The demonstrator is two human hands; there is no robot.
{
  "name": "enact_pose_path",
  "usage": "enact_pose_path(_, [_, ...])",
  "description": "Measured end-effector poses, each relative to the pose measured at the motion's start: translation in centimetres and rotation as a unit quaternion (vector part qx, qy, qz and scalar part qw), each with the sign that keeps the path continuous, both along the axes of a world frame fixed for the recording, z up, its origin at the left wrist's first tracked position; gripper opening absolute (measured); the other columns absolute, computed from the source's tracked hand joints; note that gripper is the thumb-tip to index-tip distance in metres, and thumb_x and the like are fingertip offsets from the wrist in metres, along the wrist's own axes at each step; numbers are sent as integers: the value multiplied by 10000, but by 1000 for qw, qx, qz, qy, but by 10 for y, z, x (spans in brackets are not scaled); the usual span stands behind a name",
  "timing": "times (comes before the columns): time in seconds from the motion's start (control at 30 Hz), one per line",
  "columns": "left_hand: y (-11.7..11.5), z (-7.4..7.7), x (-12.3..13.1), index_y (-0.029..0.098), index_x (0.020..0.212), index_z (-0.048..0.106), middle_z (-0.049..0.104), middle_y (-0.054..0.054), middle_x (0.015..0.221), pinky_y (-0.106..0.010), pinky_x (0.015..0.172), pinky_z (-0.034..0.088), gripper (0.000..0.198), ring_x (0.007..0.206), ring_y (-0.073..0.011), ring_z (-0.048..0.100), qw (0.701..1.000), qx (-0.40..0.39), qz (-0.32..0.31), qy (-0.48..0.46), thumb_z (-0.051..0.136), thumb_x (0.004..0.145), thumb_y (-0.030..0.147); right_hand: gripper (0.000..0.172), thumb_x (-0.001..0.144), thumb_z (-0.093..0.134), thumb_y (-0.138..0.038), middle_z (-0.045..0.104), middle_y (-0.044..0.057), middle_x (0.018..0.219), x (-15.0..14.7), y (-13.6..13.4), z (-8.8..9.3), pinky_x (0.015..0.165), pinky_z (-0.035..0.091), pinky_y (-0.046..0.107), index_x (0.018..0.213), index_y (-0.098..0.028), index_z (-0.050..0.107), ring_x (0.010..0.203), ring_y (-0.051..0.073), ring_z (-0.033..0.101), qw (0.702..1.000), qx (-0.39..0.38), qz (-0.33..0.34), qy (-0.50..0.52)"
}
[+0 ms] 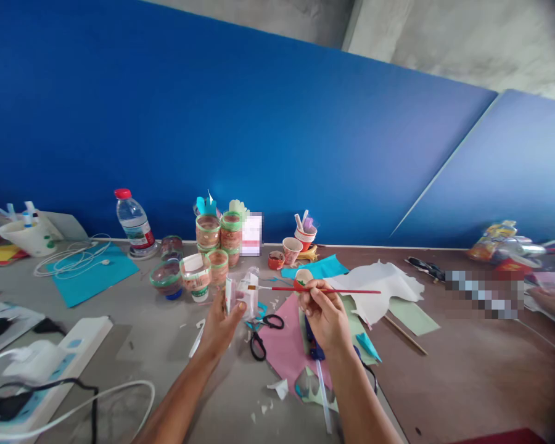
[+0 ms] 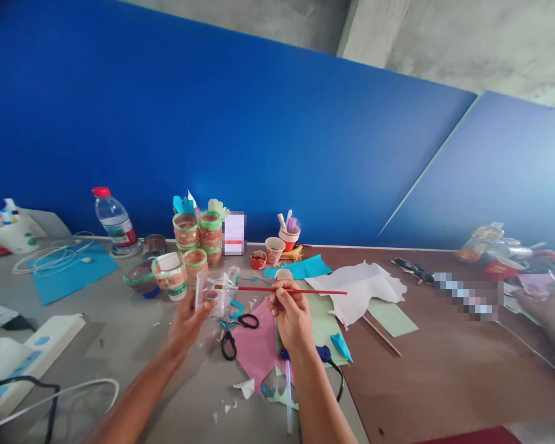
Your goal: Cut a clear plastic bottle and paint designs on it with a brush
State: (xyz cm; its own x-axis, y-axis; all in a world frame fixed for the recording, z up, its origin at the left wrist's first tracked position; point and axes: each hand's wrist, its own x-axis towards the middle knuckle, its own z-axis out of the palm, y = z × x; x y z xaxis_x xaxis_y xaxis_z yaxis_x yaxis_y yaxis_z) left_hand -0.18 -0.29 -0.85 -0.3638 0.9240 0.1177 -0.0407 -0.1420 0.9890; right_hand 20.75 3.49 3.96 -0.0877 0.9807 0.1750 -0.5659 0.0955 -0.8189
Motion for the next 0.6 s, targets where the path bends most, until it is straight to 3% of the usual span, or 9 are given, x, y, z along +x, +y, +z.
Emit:
enact_pose_path(0.37, [-1, 4, 0, 225, 1062, 669, 701, -87, 980, -311, 761, 470, 444, 971, -255, 628, 999, 3, 2, -52, 788, 644, 313, 156, 705, 754, -317, 549, -21, 554, 4, 3, 1, 459, 285, 212, 747, -197, 663, 469, 73, 433, 1000, -1, -28, -7])
enact_pose_path(0.6, [-2, 8, 3, 185, 1011, 689, 683, -53, 917, -299, 677, 505, 456, 740, -192, 662, 977, -6, -40, -211, 809, 610, 364, 140, 714, 738, -302, 555, -22, 585, 9, 8, -1, 461, 285, 218, 747, -194, 656, 470, 70, 440, 1000, 1, -24, 7])
